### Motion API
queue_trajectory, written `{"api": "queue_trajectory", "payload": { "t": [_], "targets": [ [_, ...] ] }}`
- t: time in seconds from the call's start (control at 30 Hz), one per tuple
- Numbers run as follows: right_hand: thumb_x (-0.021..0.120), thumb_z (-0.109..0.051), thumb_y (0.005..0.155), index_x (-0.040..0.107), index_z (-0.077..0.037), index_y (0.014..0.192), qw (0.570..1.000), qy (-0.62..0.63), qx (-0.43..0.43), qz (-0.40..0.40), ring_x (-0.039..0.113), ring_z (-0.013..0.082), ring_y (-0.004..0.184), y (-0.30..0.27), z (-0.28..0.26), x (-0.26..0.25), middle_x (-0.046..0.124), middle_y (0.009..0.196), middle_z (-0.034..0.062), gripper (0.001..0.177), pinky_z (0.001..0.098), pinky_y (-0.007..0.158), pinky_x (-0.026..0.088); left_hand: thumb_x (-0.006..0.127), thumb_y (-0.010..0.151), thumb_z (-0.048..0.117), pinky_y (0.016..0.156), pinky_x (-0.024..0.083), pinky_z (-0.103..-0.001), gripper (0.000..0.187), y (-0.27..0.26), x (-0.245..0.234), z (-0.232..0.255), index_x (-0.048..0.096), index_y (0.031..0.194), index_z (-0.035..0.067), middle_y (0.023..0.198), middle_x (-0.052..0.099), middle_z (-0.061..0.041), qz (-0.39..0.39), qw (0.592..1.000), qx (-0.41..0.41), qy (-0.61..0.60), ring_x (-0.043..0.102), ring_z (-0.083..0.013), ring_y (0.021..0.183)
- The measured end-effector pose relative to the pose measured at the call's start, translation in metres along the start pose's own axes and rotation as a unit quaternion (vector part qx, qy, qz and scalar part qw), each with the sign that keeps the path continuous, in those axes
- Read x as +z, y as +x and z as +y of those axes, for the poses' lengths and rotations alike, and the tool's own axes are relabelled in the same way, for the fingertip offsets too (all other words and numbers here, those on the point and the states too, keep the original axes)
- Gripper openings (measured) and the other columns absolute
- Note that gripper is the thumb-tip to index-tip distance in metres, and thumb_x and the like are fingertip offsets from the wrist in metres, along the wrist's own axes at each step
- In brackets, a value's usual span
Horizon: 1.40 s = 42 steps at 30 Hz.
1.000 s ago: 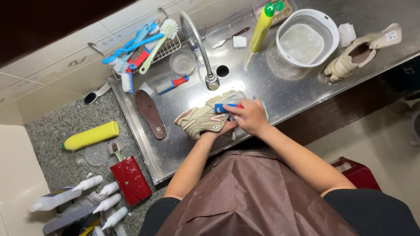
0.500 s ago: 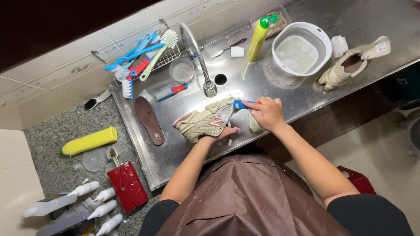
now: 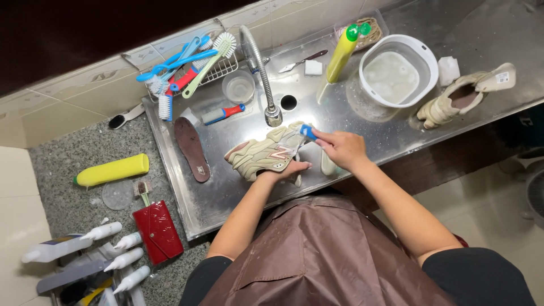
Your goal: Cleaning and scrubbing a pair of sneakers at a service sink using soap and brushes.
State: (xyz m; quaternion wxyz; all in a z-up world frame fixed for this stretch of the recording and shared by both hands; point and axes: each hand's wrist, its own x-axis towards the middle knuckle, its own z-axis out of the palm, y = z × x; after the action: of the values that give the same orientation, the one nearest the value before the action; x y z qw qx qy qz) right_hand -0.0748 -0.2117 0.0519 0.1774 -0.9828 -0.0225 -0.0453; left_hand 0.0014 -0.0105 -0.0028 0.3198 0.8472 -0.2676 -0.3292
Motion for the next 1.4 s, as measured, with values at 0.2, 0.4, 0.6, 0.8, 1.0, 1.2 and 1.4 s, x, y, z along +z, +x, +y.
{"api": "queue_trajectory", "payload": {
  "t": [0.2, 0.4, 0.6, 0.8, 1.0, 1.2, 1.4],
  "targets": [
    [0.068, -0.041, 0.094, 0.072, -0.040, 0.129, 0.991, 0.101, -0.074, 0.054, 0.065, 0.0240, 0.062, 0.000, -0.006, 0.012, 0.066, 0.071, 0.0010, 0.035, 0.0362, 0.056, 0.052, 0.076, 0.074, 0.058, 0.086, 0.053, -0.037, 0.071, 0.035, 0.043, -0.047, 0.068, 0.123, 0.008, 0.109, 0.071, -0.007, 0.004, 0.973, 0.039, -0.228, 0.066, -0.0206, 0.099],
    [0.066, -0.040, 0.097, 0.071, -0.040, 0.129, 0.997, 0.046, 0.059, -0.031, 0.066, 0.0225, 0.058, 0.013, 0.002, 0.001, 0.071, 0.072, -0.0008, 0.032, 0.0377, 0.053, 0.052, 0.078, 0.079, 0.047, 0.069, 0.046, -0.042, 0.064, 0.024, 0.031, -0.012, 0.068, 0.121, 0.000, 0.095, 0.064, -0.015, -0.048, 0.953, -0.087, -0.288, 0.057, -0.0261, 0.081],
    [0.069, -0.040, 0.095, 0.074, -0.037, 0.127, 0.996, 0.057, 0.056, 0.051, 0.068, 0.0227, 0.063, 0.012, 0.043, 0.003, 0.070, 0.075, 0.0017, 0.032, 0.0365, 0.055, 0.053, 0.080, 0.086, 0.036, 0.076, 0.049, -0.033, 0.054, 0.043, 0.070, -0.050, 0.067, 0.123, -0.003, 0.099, 0.066, -0.010, -0.040, 0.874, 0.017, -0.484, 0.059, -0.0167, 0.086],
    [0.065, -0.037, 0.100, 0.068, -0.034, 0.138, 0.995, 0.072, 0.071, 0.025, 0.065, 0.0247, 0.056, 0.000, 0.032, 0.059, 0.067, 0.073, 0.0027, 0.038, 0.0362, 0.052, 0.052, 0.055, 0.101, 0.043, 0.090, 0.055, -0.038, 0.052, 0.065, 0.103, -0.071, 0.055, 0.135, 0.004, 0.115, 0.068, -0.011, 0.029, 0.579, 0.014, -0.815, 0.066, -0.0226, 0.100],
    [0.065, -0.046, 0.097, 0.068, -0.041, 0.133, 0.996, -0.011, 0.088, -0.031, 0.067, 0.0264, 0.061, 0.014, 0.050, 0.085, 0.067, 0.071, 0.0049, 0.037, 0.0396, 0.055, 0.052, 0.042, 0.099, 0.062, 0.107, 0.050, -0.041, 0.077, 0.044, 0.076, -0.045, 0.055, 0.142, 0.000, 0.133, 0.067, -0.016, 0.031, 0.506, -0.029, -0.862, 0.065, -0.0302, 0.121],
    [0.063, -0.048, 0.092, 0.070, -0.043, 0.128, 0.997, 0.013, 0.016, -0.078, 0.070, 0.0315, 0.065, 0.018, 0.050, 0.111, 0.071, 0.073, 0.0082, 0.037, 0.0448, 0.057, 0.055, 0.043, 0.092, 0.075, 0.111, 0.047, -0.044, 0.094, 0.054, 0.083, -0.063, 0.050, 0.145, -0.003, 0.138, 0.063, -0.020, 0.047, 0.504, -0.038, -0.862, 0.062, -0.0346, 0.125],
    [0.059, -0.046, 0.098, 0.069, -0.039, 0.134, 0.997, 0.036, -0.034, -0.056, 0.069, 0.0341, 0.068, 0.022, 0.033, 0.110, 0.072, 0.074, 0.0115, 0.038, 0.0468, 0.063, 0.053, 0.043, 0.094, 0.083, 0.106, 0.048, -0.047, 0.103, 0.076, 0.102, -0.089, 0.049, 0.144, -0.006, 0.132, 0.060, -0.022, 0.055, 0.490, -0.045, -0.869, 0.061, -0.0364, 0.117]
  ]
}}
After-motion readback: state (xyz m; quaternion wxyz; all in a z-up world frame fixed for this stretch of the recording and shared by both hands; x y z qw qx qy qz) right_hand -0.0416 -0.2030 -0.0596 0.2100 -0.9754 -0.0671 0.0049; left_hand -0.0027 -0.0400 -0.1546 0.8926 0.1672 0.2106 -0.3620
